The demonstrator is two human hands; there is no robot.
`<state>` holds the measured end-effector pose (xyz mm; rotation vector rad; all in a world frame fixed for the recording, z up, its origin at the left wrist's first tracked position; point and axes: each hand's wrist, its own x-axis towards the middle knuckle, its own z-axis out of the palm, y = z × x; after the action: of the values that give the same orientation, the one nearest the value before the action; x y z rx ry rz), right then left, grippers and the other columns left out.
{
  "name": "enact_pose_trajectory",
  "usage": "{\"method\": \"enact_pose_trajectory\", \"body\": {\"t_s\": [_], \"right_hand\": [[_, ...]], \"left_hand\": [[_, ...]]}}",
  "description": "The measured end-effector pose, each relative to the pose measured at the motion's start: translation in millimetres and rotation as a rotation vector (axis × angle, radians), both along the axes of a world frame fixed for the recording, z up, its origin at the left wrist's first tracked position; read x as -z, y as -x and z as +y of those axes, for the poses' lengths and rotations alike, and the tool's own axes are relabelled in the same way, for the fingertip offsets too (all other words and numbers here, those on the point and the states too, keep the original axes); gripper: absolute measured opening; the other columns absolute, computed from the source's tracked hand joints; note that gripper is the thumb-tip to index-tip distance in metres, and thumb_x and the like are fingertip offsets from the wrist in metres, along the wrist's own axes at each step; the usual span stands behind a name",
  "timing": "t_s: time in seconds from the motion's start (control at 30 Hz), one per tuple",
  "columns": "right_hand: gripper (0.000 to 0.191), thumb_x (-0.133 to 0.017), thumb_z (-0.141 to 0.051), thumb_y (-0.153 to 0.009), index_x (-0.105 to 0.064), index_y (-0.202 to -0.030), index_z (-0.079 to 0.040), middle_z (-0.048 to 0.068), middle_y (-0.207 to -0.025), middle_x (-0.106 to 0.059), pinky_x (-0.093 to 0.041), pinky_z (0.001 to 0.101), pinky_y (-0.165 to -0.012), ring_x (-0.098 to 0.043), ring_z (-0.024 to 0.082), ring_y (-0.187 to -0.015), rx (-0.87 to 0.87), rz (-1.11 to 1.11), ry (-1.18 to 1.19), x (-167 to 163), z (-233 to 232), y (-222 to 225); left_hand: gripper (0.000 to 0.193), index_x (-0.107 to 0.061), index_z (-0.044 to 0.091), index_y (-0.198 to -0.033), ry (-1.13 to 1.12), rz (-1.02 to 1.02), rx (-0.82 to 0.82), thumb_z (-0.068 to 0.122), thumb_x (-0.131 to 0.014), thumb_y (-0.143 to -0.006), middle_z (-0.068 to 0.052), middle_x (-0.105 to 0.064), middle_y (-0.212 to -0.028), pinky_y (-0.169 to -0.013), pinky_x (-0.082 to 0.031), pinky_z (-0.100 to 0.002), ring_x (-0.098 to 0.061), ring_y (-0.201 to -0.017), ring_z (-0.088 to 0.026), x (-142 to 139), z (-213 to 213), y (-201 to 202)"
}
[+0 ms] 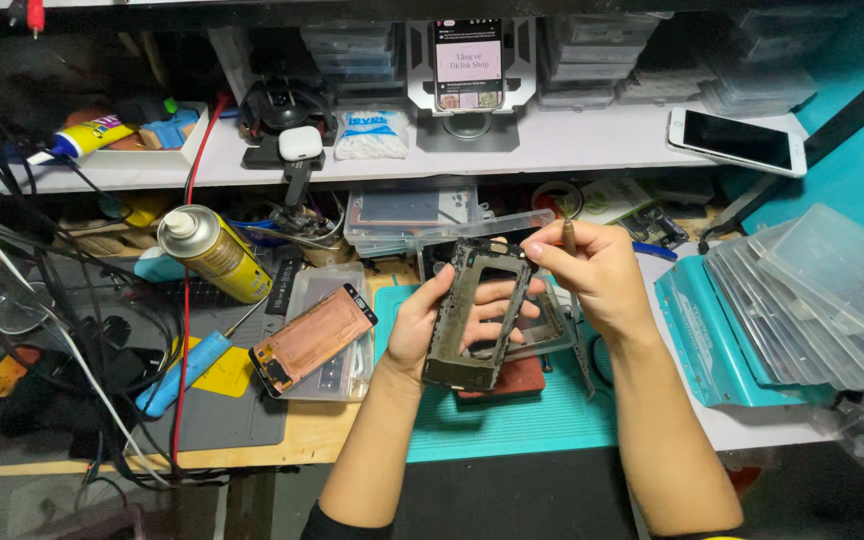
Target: The person disassembles a smartphone at a repair bench. They pry off the back cover, place it in a plastic tray, then lift out the midframe and work around the exposed internals, using a small pry tool and tweezers to separate and reposition components while holding the frame.
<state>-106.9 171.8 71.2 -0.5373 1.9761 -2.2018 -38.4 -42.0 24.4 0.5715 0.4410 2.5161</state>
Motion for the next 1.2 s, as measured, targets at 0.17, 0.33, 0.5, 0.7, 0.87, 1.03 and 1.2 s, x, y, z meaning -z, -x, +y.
{"method": "enact_pose_trajectory", "body": {"t_s": [0.17,0.33,0.5,0.7,0.87,1.03,1.2], "right_hand": [[0.009,-0.074,-0.001,-0.093,-0.074,-0.101,0.003,0.002,-0.093,-0.073,-0.053,0.019,-0.072,-0.066,0.006,-0.081,0.063,0.149,0.033,1.2,-6.6,-5.6],[0.009,-0.073,-0.002,-0.093,-0.074,-0.1,0.003,0.002,-0.087,-0.071,-0.055,0.0214,-0.061,-0.065,0.007,-0.071,0.154,0.151,0.037,-0.3,-16.1,-15.6],[0.009,-0.073,-0.001,-0.093,-0.075,-0.102,0.003,0.001,-0.088,-0.07,-0.054,0.0208,-0.063,-0.065,0.007,-0.072,0.204,0.166,0.057,-1.3,-22.6,-21.8],[0.011,-0.075,-0.006,-0.092,-0.075,-0.1,0.002,0.001,-0.083,-0.071,-0.052,0.0204,-0.062,-0.064,0.006,-0.068,0.265,0.08,0.055,1.5,-28.3,-21.2],[0.012,-0.075,-0.008,-0.092,-0.074,-0.1,0.001,0.001,-0.081,-0.07,-0.051,0.0204,-0.06,-0.063,0.006,-0.066,0.272,0.012,0.072,5.8,-27.1,-18.9],[0.011,-0.075,-0.007,-0.093,-0.074,-0.1,0.001,0.001,-0.081,-0.069,-0.049,0.0199,-0.06,-0.061,0.005,-0.068,0.288,0.06,0.05,13.0,-23.9,-15.6],[0.009,-0.074,-0.006,-0.093,-0.073,-0.098,0.001,0.001,-0.081,-0.07,-0.053,0.0203,-0.06,-0.063,0.005,-0.068,0.288,0.057,0.069,22.2,-16.3,-10.4]], "left_hand": [[0.072,-0.027,-0.009,-0.162,-0.001,0.0,-0.039,0.045,-0.026,-0.115,-0.035,-0.04,-0.158,-0.111,-0.049,-0.053,-0.051,-0.139,-0.044,-2.6,4.7,-1.6],[0.072,-0.029,-0.009,-0.16,-0.01,-0.046,-0.058,0.046,-0.027,-0.114,-0.035,-0.043,-0.154,-0.11,-0.049,-0.055,-0.05,-0.138,-0.046,-2.5,7.7,-2.6],[0.07,-0.031,-0.008,-0.16,-0.038,-0.043,-0.086,0.046,-0.028,-0.115,-0.034,-0.046,-0.152,-0.107,-0.05,-0.056,-0.051,-0.136,-0.048,-4.5,10.1,-3.8],[0.069,-0.033,-0.009,-0.158,-0.065,-0.075,-0.099,0.045,-0.028,-0.116,-0.034,-0.047,-0.152,-0.105,-0.052,-0.055,-0.053,-0.135,-0.047,-1.3,12.8,-1.8],[0.07,-0.033,-0.011,-0.157,-0.051,-0.104,-0.103,0.045,-0.028,-0.114,-0.032,-0.049,-0.151,-0.107,-0.051,-0.052,-0.056,-0.133,-0.044,7.2,18.9,1.4],[0.076,-0.035,-0.014,-0.156,-0.078,-0.102,-0.006,0.05,-0.028,-0.116,-0.036,-0.053,-0.145,-0.111,-0.051,-0.047,-0.064,-0.122,-0.04,18.1,19.6,4.6],[0.077,-0.036,-0.015,-0.155,-0.097,-0.121,0.048,0.051,-0.028,-0.116,-0.035,-0.053,-0.145,-0.109,-0.052,-0.048,-0.064,-0.12,-0.038,22.8,25.2,7.4]]}}
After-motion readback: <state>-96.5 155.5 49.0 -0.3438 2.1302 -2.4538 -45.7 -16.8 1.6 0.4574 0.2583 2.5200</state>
